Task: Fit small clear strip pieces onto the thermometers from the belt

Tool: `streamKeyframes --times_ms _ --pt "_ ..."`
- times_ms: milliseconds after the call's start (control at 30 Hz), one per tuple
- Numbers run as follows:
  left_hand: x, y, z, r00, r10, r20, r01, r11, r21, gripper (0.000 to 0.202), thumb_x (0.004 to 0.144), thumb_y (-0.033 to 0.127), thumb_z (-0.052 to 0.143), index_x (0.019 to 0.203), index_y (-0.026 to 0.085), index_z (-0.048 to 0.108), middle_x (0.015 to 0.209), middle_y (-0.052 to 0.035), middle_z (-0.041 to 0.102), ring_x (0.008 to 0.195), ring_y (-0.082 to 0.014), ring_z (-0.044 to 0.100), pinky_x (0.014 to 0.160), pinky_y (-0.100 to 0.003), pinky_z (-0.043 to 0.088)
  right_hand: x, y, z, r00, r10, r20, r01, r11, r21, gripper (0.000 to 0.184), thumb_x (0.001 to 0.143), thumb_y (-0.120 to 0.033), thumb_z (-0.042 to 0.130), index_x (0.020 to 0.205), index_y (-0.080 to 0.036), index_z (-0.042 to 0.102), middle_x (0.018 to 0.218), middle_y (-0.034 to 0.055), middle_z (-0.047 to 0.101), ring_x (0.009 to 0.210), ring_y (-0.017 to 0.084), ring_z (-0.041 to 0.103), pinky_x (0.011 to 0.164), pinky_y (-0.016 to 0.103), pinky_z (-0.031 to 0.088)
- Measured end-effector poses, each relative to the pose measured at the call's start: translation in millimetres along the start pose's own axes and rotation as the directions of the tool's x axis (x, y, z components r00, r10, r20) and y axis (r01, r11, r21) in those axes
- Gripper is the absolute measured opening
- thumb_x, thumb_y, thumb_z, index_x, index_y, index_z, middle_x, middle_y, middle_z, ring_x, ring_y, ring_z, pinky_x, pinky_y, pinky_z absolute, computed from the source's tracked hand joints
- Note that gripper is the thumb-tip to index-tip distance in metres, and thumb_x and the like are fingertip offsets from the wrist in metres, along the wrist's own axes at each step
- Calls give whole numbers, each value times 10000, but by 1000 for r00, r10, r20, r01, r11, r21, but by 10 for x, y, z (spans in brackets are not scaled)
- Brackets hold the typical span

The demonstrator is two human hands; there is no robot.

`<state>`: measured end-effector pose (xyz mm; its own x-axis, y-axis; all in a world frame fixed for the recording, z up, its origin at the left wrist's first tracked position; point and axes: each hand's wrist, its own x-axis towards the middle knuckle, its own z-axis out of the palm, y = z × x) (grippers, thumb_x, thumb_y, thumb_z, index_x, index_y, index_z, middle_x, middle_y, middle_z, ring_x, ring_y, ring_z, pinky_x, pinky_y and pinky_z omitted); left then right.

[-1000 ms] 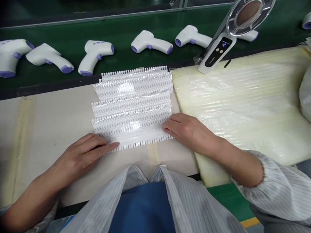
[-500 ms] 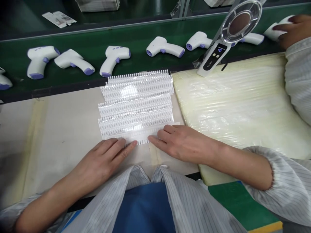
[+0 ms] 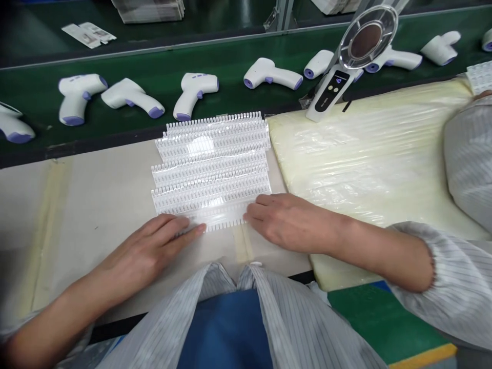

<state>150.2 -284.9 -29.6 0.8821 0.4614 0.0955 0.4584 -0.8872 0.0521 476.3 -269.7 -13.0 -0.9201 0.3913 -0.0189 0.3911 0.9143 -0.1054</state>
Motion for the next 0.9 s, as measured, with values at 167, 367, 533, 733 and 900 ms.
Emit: streamKeyframes --times_ms 167,367,533,733,900 --pt "-564 -171 -19 980 -200 18 201 969 -143 499 1038 130 362 1468 306 543 1223 -71 670 1088 -250 618 929 -374 521 -404 156 -14 994 97 -59 -96 995 27 417 1028 -59 362 1090 -217 742 1002 94 764 928 267 690 874 477 560" --pt "-619 -261 -29 969 -247 -29 233 942 -242 537 1000 60 407 1384 374 612 1137 -48 689 1012 -213 643 855 -347 537 -476 205 40 980 147 -136 -134 986 103 411 1056 -122 370 1072 -251 760 981 75 776 993 268 702 925 503 555" --pt "-542 -291 -55 937 -322 -138 237 872 -429 458 1004 55 438 1293 344 644 1136 -45 660 1041 -178 645 842 -282 551 -483 203 41 939 177 -296 -123 974 192 255 1008 -142 538 1134 -242 736 966 57 786 896 235 717 913 467 575" --pt "-143 -81 -73 922 -377 -85 314 859 -404 259 1032 295 547 1269 224 623 1151 -64 678 1067 -207 643 876 -318 570 -318 124 -3 892 272 -362 -212 957 196 163 1010 -191 572 1082 -185 718 936 94 766 856 249 703 805 432 593" --pt "117 -7 -58 924 -371 89 378 855 -356 218 1033 289 509 1127 177 670 1050 -76 694 976 -229 655 829 -364 578 -12 35 17 947 305 -102 -263 916 303 151 993 -192 605 1102 -138 695 1011 136 732 929 276 690 766 406 589"
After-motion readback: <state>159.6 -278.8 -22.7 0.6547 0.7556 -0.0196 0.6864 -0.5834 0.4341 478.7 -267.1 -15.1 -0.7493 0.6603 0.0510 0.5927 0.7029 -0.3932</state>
